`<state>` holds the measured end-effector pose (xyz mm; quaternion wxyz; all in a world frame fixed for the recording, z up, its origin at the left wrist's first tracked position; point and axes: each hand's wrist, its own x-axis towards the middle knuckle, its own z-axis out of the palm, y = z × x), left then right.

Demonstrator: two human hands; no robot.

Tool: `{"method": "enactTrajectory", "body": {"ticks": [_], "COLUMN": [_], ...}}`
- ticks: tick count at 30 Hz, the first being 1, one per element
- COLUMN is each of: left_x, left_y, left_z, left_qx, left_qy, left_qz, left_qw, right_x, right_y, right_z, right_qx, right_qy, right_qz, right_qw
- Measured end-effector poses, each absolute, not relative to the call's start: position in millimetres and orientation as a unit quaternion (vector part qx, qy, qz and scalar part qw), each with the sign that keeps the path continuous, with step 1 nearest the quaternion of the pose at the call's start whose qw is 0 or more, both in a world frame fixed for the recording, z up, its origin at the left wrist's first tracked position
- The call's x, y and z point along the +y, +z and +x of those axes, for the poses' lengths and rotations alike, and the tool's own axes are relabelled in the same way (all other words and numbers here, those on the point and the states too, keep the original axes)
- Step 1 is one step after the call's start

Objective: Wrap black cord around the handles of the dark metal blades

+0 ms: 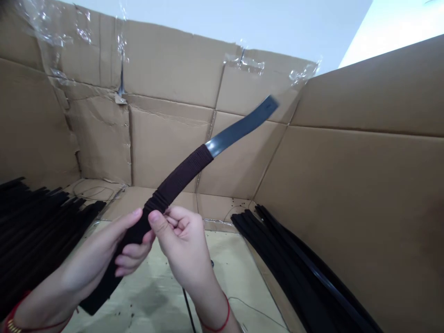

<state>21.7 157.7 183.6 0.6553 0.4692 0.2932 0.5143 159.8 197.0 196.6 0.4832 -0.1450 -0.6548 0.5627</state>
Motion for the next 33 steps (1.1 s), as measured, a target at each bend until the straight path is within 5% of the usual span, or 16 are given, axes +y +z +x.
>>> {"method": "enactTrajectory", "body": {"ticks": [5, 20, 33], "left_x": [162.0, 167.4, 157.3], "left_y": [175.7, 174.9, 171.1], "left_z": [29.6, 13.1, 29.6], "left_qx": [0.176, 0.200, 0.193], "left_qy": [0.460, 0.446, 0.438], "left_qz": [0.422, 0.478, 0.487], "left_qw": [0.762, 0.730, 0.731], "right_x": [183.0, 187.6, 173.4], "right_y": [200.6, 197.5, 200.0], "right_z": [158.3, 162.4, 157.1], "right_qx": [-0.625, -0.663, -0.603], "right_qy": [0.570, 0.563, 0.547], "right_qz": [-0.161, -0.146, -0.136], "right_qw": [0.508, 0.472, 0.564]}}
